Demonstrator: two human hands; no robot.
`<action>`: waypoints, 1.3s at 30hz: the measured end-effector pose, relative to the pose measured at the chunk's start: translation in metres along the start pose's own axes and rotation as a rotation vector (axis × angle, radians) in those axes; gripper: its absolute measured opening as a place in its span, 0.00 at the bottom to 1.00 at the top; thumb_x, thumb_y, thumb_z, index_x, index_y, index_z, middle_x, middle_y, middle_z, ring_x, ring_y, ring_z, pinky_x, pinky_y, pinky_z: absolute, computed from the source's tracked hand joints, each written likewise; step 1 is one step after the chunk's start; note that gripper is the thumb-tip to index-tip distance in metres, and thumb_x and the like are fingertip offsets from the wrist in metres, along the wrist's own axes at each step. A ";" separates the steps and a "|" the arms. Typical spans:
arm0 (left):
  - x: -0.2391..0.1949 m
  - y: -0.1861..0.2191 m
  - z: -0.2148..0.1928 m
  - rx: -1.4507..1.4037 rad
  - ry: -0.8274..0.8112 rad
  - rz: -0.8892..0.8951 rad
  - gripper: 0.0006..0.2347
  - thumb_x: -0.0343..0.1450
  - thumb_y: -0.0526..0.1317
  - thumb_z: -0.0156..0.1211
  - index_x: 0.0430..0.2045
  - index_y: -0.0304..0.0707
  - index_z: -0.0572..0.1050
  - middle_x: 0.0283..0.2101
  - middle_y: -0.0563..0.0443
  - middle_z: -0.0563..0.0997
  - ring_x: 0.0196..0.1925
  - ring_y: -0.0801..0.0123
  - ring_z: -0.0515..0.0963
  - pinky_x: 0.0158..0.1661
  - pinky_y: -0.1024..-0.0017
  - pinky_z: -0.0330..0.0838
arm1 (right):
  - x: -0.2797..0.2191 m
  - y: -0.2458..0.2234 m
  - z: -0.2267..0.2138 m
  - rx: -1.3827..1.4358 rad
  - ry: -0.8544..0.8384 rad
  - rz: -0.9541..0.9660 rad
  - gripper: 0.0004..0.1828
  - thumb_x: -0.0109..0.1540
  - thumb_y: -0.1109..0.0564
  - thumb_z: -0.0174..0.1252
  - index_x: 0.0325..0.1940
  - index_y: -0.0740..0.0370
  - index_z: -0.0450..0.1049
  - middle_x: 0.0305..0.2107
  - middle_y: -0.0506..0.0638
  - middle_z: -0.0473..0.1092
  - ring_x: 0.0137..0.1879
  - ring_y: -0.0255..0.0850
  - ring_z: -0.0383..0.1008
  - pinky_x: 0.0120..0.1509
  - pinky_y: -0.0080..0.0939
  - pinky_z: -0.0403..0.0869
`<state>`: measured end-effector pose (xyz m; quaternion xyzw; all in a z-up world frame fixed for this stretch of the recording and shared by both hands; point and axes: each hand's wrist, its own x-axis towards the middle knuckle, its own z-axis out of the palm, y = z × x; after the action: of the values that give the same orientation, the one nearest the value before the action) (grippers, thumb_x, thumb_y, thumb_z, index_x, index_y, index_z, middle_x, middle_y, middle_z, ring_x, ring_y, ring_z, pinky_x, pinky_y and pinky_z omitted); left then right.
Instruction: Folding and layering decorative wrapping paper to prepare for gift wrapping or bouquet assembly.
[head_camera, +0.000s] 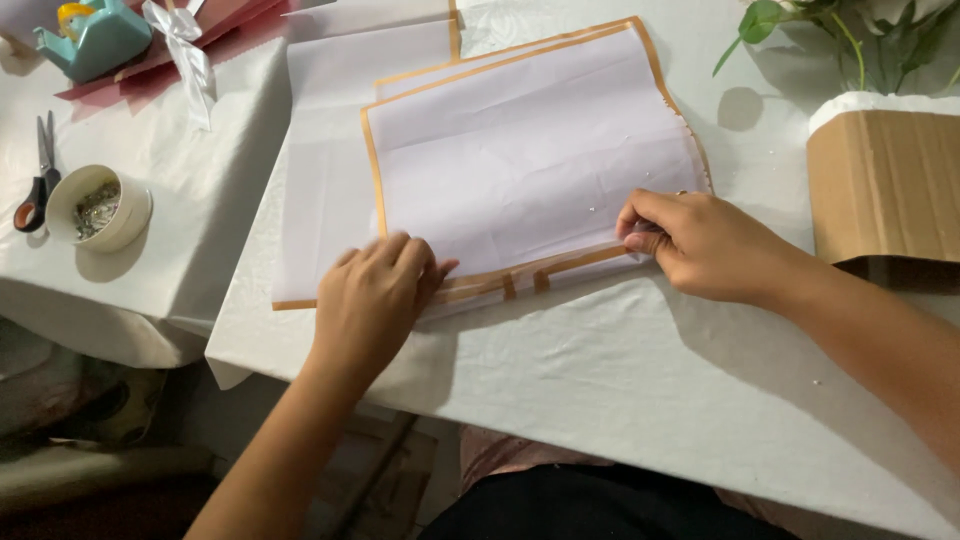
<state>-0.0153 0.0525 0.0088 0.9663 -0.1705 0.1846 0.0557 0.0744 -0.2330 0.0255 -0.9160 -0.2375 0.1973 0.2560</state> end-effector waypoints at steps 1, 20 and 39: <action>0.004 0.006 -0.005 0.129 0.165 0.050 0.10 0.68 0.46 0.52 0.22 0.44 0.65 0.21 0.56 0.66 0.21 0.64 0.67 0.21 0.69 0.58 | 0.000 0.002 0.001 0.011 0.079 -0.121 0.02 0.57 0.58 0.48 0.31 0.55 0.66 0.22 0.46 0.70 0.33 0.41 0.71 0.40 0.38 0.67; 0.035 0.084 0.029 0.226 0.328 0.460 0.01 0.59 0.32 0.50 0.17 0.34 0.70 0.21 0.50 0.64 0.23 0.66 0.68 0.23 0.80 0.66 | -0.001 0.017 0.005 -0.844 0.681 -0.730 0.05 0.59 0.54 0.47 0.32 0.56 0.66 0.32 0.46 0.63 0.36 0.41 0.66 0.38 0.39 0.67; 0.039 0.085 0.026 -0.145 0.023 0.358 0.13 0.68 0.36 0.42 0.43 0.23 0.61 0.25 0.48 0.64 0.23 0.61 0.72 0.19 0.71 0.70 | -0.029 0.010 0.024 -0.758 0.411 -0.679 0.14 0.50 0.53 0.45 0.37 0.61 0.62 0.25 0.48 0.59 0.31 0.44 0.65 0.36 0.43 0.68</action>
<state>-0.0024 -0.0439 0.0034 0.9118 -0.3520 0.1896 0.0935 0.0424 -0.2477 0.0076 -0.8357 -0.5193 -0.1787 -0.0015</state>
